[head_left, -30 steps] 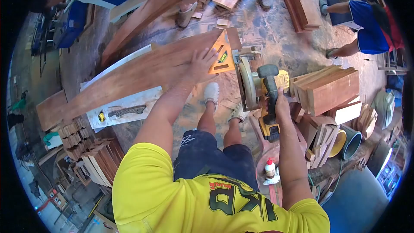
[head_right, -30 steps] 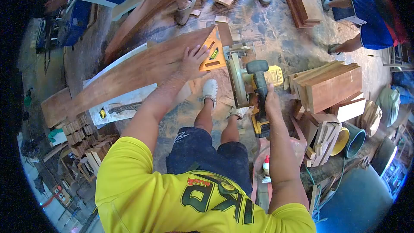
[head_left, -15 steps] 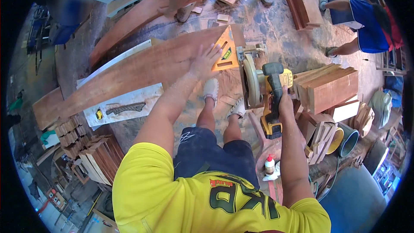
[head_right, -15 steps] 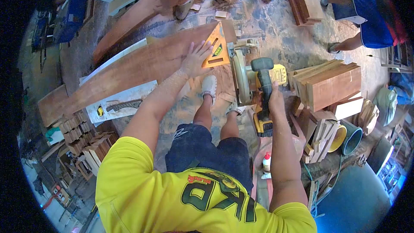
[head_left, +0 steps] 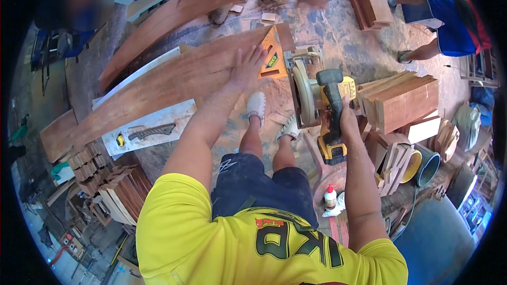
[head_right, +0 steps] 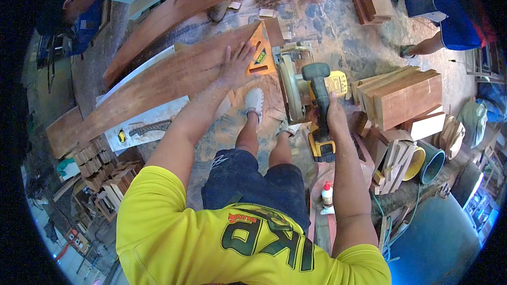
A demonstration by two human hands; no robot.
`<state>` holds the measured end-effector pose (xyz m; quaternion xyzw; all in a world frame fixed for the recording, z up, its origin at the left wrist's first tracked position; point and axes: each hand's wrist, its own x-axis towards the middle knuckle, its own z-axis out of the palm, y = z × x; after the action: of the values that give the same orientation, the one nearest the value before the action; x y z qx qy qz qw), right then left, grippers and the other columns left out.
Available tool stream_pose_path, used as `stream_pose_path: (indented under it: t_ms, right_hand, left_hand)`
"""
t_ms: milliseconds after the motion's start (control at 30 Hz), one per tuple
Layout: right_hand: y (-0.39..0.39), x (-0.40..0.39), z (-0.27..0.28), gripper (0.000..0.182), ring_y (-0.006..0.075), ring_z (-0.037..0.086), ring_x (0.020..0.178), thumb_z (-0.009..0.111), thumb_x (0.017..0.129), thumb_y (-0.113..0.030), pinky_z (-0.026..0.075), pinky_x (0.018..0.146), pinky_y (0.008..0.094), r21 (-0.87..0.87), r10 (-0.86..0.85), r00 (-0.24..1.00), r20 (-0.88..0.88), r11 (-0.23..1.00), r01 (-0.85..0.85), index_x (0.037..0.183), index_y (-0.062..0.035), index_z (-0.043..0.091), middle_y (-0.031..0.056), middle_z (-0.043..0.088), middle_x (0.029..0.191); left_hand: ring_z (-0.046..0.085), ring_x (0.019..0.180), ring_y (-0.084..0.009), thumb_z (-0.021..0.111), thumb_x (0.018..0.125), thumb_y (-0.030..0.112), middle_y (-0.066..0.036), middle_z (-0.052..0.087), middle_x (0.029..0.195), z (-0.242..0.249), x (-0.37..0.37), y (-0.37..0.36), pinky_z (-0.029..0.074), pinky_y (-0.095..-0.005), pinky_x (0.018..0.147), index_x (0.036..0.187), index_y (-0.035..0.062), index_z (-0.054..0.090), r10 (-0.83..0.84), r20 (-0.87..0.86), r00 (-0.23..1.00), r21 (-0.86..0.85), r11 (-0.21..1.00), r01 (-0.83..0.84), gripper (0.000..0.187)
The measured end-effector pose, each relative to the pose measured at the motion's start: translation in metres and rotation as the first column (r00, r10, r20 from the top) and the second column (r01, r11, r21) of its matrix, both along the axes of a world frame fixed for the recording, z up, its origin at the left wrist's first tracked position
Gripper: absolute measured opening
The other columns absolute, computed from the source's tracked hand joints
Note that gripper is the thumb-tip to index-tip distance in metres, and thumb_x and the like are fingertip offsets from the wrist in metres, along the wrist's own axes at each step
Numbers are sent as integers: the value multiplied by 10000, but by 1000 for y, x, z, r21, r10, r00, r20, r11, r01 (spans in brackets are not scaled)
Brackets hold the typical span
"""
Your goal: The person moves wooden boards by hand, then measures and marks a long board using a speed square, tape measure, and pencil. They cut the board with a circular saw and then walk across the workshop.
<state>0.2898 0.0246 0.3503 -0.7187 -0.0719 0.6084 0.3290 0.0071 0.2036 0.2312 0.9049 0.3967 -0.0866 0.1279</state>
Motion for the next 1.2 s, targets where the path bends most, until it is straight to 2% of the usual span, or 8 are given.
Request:
stream_pose_path:
  t_ms: [167, 400, 500, 567, 700, 767, 933, 1200]
  right_hand:
    - [-4, 2, -8, 699, 170, 563, 525, 224, 975, -580, 456, 499, 297, 48, 34, 999, -2, 998, -34, 911, 4, 603, 94, 603, 667]
    - [-7, 4, -10, 666, 173, 565, 530, 240, 973, -578, 467, 511, 288, 5, 49, 999, 2, 999, -49, 975, -6, 581, 103, 611, 677]
    - [-6, 2, -8, 667, 175, 566, 532, 238, 975, -573, 470, 519, 287, -14, 50, 998, 29, 999, -49, 975, -1, 581, 104, 610, 679]
    - [-6, 2, -6, 668, 174, 565, 528, 238, 977, -569, 470, 518, 286, -25, 56, 998, 42, 998, -55, 976, 4, 581, 107, 613, 682]
    - [0, -1, 0, 698, 160, 558, 511, 225, 972, -585, 445, 486, 289, -12, 1, 999, 47, 1000, 0, 885, -3, 602, 97, 611, 651]
    - [-5, 2, -5, 672, 172, 568, 520, 239, 978, -565, 465, 496, 290, -10, 36, 999, 3, 999, -36, 989, 15, 579, 109, 612, 664]
    - [-5, -1, -3, 692, 164, 550, 469, 238, 975, -576, 446, 467, 275, -14, 32, 997, 70, 999, -31, 859, -3, 608, 88, 580, 605]
    - [-13, 2, -20, 680, 160, 557, 505, 252, 979, -565, 453, 495, 280, -29, 27, 995, 96, 999, -25, 881, 3, 612, 76, 585, 640]
  left_hand:
    - [85, 1444, -279, 441, 924, 486, -111, 156, 1553, -6, 1, -1, -9, -582, 1120, 1487, 81, 181, 56, 104, 993, 33, 998, -60, 741]
    - [126, 1433, -310, 432, 935, 444, -126, 175, 1546, -17, 8, 12, 47, -599, 1114, 1482, 135, 228, 70, 136, 988, 72, 994, -81, 661]
    - [142, 1427, -320, 424, 938, 459, -139, 186, 1540, -20, 27, 35, 45, -597, 1116, 1478, 152, 240, 192, 101, 976, 183, 961, -208, 648]
    - [149, 1425, -316, 423, 932, 479, -152, 190, 1536, -12, 39, 46, 49, -590, 1118, 1474, 130, 240, 332, 140, 933, 144, 925, -351, 670]
    - [182, 1411, -327, 434, 921, 490, -155, 232, 1518, -21, 48, 59, 57, -582, 1121, 1457, 67, 254, 387, 206, 899, 168, 891, -422, 706]
    - [256, 1368, -347, 464, 910, 472, -184, 321, 1450, -24, 47, 60, 98, -575, 1116, 1419, 5, 288, 430, 220, 876, 105, 882, -459, 713]
    - [334, 1296, -320, 512, 882, 444, -181, 420, 1330, -30, 46, 60, 164, -538, 1112, 1341, -4, 365, 497, 285, 819, 212, 801, -560, 658]
    - [364, 1269, -347, 520, 884, 419, -199, 446, 1276, -25, 45, 58, 170, -556, 1102, 1279, 17, 410, 485, 349, 802, 197, 799, -569, 574]
